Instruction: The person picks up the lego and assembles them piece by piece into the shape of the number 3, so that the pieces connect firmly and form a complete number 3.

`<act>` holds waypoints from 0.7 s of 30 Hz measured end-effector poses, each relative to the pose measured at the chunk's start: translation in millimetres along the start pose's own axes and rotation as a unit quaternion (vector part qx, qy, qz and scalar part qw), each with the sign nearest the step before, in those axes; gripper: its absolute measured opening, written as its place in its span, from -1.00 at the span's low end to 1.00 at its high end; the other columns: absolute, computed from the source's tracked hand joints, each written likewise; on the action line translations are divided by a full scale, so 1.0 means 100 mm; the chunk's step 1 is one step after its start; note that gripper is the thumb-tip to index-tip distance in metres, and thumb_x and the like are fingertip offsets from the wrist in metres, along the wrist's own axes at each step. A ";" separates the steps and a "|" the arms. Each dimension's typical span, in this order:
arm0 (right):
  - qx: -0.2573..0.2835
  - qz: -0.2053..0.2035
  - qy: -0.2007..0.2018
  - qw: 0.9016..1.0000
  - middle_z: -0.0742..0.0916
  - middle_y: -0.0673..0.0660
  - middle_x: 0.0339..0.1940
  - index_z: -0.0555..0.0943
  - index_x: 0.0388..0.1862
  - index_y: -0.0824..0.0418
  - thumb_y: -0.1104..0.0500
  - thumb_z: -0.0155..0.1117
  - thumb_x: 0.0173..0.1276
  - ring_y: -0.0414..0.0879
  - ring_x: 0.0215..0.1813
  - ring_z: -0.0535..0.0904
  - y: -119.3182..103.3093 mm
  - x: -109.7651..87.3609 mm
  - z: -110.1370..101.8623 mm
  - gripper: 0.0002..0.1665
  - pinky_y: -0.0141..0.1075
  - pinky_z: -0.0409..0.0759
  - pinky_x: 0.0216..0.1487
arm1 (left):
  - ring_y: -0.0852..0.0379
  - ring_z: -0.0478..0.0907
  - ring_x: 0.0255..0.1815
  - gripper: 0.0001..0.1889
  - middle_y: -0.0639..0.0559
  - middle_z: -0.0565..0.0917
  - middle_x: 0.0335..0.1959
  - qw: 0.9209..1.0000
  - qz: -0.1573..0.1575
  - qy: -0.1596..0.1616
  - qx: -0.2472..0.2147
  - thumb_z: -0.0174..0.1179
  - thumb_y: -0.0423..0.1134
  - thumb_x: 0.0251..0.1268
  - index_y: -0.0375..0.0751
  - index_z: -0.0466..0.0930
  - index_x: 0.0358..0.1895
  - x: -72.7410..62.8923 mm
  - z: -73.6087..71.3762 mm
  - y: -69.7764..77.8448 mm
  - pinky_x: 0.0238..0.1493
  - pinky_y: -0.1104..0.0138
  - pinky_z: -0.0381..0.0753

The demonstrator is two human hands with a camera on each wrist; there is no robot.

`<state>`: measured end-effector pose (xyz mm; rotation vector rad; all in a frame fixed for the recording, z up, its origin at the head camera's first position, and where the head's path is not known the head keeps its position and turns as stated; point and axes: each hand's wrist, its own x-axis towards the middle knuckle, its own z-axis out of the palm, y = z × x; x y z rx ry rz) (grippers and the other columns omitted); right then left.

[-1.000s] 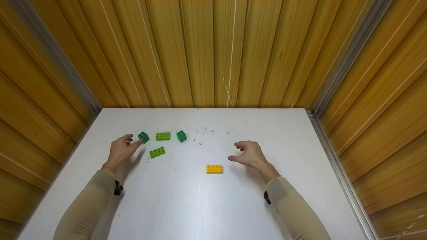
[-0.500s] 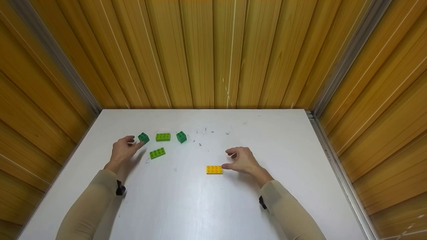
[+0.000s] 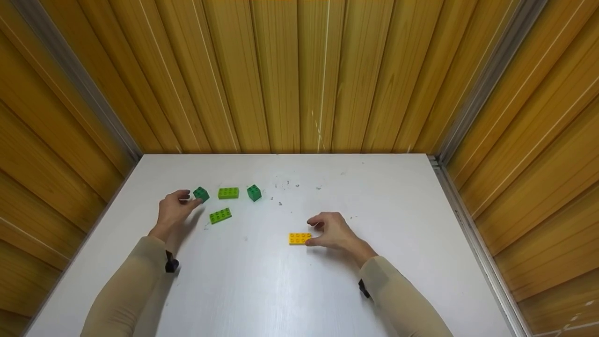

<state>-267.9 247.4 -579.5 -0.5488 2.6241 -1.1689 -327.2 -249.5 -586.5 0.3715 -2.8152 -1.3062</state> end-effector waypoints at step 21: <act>-0.024 -0.016 -0.012 1.000 0.89 0.11 0.09 0.84 0.21 0.24 0.17 0.82 0.19 -0.05 0.08 0.73 0.01 0.03 0.08 -0.40 -0.25 0.76 0.22 | -0.26 0.56 0.58 -0.38 -0.31 0.64 0.51 0.999 -0.009 0.020 -0.049 0.38 -0.17 0.62 -0.32 0.51 0.60 0.08 0.11 0.06 0.67 -0.10 0.55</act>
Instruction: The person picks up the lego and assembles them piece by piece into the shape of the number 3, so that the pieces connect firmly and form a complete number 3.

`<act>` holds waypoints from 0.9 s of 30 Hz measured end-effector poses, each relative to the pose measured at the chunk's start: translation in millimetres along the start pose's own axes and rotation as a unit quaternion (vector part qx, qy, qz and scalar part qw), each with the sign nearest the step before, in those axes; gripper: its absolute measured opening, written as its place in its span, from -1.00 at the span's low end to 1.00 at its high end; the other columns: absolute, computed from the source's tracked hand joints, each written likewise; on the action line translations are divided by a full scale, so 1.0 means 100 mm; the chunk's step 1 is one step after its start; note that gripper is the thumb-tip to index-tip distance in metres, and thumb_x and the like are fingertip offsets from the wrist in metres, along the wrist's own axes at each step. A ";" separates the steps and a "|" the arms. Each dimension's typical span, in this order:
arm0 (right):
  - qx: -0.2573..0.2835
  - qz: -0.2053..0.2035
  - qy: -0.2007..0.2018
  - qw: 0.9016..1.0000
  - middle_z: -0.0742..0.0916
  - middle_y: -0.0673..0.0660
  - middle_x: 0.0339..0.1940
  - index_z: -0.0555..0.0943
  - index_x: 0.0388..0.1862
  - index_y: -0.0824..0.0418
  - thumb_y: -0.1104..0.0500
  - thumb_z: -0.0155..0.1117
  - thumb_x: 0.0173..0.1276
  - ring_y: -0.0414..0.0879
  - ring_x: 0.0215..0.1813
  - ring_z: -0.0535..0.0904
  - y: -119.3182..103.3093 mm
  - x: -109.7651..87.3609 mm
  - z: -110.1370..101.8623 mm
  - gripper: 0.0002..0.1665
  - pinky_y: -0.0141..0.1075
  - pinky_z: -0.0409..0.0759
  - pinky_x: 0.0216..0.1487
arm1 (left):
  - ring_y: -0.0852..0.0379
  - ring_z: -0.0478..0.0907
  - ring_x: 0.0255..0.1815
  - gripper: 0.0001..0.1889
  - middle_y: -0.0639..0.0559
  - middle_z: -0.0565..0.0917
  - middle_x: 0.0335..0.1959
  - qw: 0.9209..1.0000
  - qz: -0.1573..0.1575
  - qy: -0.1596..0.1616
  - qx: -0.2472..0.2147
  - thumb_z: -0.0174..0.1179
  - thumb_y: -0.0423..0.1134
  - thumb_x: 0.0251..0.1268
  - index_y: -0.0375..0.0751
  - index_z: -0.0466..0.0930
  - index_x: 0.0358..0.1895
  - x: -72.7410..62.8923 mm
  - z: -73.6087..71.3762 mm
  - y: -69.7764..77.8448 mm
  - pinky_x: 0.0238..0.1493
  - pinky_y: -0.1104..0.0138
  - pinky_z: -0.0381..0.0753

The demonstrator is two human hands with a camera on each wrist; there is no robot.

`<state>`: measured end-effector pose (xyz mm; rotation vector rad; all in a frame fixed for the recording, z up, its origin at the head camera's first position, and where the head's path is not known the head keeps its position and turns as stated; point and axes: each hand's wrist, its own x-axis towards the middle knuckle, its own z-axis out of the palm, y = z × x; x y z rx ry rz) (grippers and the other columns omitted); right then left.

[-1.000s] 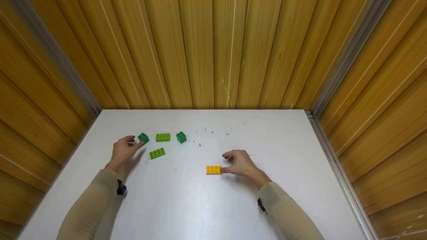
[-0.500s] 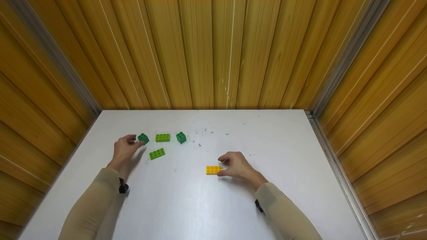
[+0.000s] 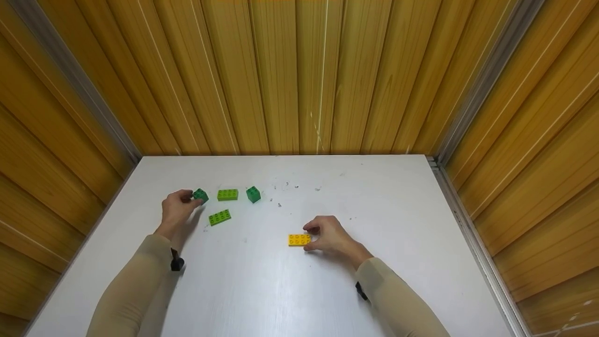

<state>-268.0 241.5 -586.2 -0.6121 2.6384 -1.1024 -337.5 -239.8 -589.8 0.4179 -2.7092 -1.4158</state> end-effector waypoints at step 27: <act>-0.010 0.002 0.000 1.000 0.87 -0.01 -0.01 0.88 0.15 0.16 0.26 0.75 0.25 -0.14 -0.01 0.70 -0.01 0.02 0.08 -0.54 -0.43 0.67 0.07 | -0.17 0.66 0.46 -0.50 -0.21 0.71 0.40 0.999 -0.033 -0.002 -0.014 0.32 -0.17 0.65 -0.22 0.59 0.52 0.01 0.06 0.01 0.60 -0.07 0.63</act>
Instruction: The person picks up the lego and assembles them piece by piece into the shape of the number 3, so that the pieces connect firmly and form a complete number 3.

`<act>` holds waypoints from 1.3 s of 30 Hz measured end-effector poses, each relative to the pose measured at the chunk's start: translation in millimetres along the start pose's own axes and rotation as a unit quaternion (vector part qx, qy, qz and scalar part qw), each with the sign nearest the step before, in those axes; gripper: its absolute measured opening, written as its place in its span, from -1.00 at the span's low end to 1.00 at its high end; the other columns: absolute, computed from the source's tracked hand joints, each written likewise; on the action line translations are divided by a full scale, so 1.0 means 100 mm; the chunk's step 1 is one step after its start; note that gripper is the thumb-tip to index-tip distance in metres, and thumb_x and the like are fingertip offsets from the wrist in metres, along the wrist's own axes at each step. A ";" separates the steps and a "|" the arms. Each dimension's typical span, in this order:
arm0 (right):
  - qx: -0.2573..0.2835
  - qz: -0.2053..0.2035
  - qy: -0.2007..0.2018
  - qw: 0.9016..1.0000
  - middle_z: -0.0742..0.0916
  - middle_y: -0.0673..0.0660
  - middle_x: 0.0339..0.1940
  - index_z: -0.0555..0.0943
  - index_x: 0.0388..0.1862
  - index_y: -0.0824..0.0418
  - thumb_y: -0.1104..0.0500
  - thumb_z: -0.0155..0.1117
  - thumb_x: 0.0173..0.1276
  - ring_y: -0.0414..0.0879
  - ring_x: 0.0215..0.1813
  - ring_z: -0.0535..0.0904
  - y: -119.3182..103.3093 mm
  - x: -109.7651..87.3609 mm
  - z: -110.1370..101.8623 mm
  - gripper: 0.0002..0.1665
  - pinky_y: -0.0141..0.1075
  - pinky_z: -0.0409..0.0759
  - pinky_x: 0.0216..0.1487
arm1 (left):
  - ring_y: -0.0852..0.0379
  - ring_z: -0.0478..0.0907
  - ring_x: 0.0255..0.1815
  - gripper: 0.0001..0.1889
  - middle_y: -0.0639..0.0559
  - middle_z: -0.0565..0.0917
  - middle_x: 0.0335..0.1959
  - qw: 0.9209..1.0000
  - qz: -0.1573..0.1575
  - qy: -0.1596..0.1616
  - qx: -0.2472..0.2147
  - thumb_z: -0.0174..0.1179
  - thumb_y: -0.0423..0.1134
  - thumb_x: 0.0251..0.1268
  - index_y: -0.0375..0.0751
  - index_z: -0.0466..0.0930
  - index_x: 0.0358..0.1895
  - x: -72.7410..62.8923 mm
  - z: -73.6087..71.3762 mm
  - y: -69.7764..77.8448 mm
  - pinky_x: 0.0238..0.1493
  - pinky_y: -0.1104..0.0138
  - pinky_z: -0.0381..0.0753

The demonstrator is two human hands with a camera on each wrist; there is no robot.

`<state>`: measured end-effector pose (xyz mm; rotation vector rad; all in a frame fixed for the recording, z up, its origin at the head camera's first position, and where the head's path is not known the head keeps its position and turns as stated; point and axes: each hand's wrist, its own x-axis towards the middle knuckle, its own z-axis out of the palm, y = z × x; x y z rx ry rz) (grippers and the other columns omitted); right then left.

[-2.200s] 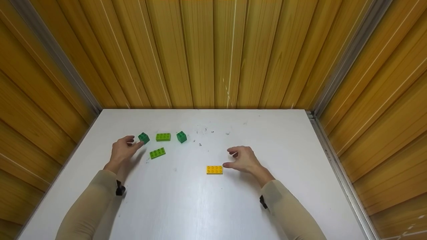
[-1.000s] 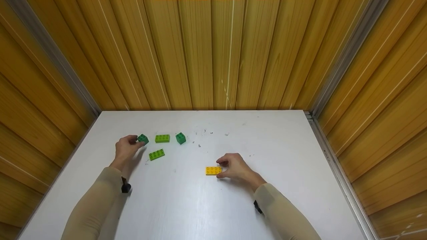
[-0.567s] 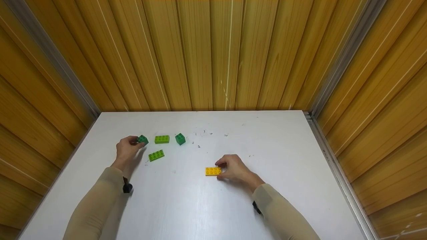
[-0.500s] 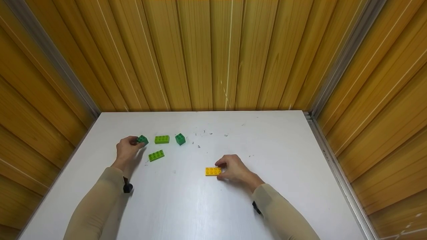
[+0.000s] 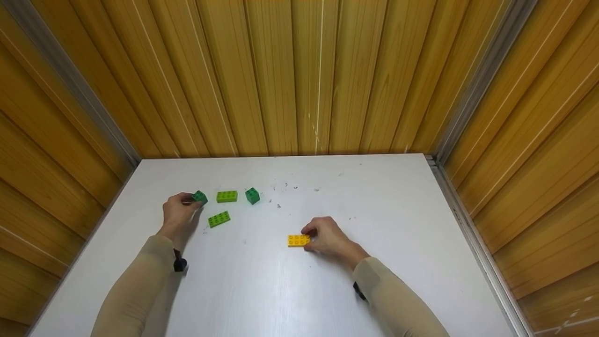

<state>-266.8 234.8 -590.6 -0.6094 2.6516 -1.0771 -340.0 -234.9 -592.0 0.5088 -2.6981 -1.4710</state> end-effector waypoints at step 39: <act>-0.009 0.014 0.003 1.000 0.88 0.03 -0.06 0.90 0.07 0.19 0.31 0.72 0.25 -0.15 -0.05 0.70 -0.07 0.06 0.03 -0.61 -0.39 0.69 0.08 | -0.16 0.65 0.47 -0.54 -0.18 0.73 0.39 0.999 0.046 0.001 -0.018 0.28 -0.22 0.68 -0.20 0.60 0.51 -0.09 -0.02 0.09 0.66 -0.06 0.56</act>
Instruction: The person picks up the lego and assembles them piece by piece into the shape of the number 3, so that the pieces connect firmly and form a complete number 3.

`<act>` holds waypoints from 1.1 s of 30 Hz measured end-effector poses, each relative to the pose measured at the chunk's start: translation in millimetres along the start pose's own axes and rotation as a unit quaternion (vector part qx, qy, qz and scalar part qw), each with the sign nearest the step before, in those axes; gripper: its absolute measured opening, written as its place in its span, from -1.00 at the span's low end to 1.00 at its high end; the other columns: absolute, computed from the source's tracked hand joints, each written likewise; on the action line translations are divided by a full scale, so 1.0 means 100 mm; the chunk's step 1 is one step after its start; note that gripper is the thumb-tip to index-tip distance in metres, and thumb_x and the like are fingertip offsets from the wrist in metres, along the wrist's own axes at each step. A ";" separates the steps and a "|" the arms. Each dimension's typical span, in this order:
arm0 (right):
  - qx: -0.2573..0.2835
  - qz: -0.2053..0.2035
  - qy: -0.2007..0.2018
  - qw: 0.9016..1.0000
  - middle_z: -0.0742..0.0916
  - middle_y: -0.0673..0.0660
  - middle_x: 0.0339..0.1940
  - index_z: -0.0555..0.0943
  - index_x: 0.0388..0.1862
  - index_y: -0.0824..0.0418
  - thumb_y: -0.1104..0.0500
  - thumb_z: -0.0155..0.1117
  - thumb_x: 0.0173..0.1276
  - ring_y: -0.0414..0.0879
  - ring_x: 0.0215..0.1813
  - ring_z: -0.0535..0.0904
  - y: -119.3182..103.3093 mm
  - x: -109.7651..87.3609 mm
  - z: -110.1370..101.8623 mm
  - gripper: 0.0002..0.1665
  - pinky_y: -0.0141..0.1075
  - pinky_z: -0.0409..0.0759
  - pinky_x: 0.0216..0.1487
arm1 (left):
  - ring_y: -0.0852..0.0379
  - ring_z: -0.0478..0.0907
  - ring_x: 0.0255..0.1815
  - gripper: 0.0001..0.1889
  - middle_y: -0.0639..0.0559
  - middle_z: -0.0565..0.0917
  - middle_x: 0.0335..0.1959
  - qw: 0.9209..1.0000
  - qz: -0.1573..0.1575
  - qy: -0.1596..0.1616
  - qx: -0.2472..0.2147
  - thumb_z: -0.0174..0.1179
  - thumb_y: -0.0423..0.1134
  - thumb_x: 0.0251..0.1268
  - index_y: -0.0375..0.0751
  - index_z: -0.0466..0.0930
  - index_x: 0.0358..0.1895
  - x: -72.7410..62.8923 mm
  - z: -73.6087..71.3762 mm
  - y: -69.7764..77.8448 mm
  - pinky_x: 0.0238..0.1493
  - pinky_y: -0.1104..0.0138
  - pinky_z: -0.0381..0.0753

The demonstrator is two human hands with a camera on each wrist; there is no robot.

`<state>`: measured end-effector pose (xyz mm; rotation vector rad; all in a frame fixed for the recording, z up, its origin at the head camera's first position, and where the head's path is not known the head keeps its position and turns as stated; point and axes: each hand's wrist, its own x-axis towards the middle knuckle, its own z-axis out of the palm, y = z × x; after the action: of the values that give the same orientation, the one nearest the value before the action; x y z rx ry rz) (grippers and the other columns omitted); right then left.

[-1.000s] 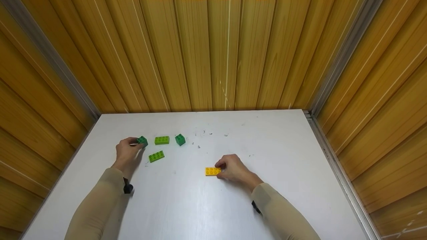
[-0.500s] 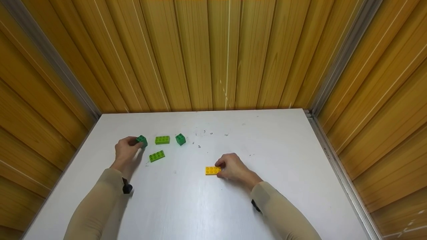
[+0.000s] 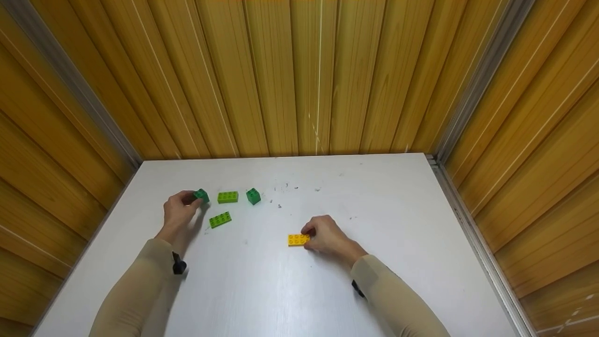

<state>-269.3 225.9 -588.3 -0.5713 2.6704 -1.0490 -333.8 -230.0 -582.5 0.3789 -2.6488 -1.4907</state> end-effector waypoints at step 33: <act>0.002 0.019 -0.002 1.000 0.87 0.03 -0.02 0.89 0.08 0.18 0.29 0.71 0.26 -0.15 0.00 0.72 -0.05 0.01 -0.01 -0.61 -0.22 0.77 0.19 | -0.14 0.72 0.38 -0.58 -0.18 0.79 0.34 0.998 0.061 0.002 0.014 0.32 -0.26 0.66 -0.22 0.66 0.46 -0.13 0.11 0.26 0.45 -0.03 0.72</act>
<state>-269.1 222.9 -584.1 -0.5181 2.6641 -1.0407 -328.0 -204.9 -565.7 0.2166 -2.6404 -1.4171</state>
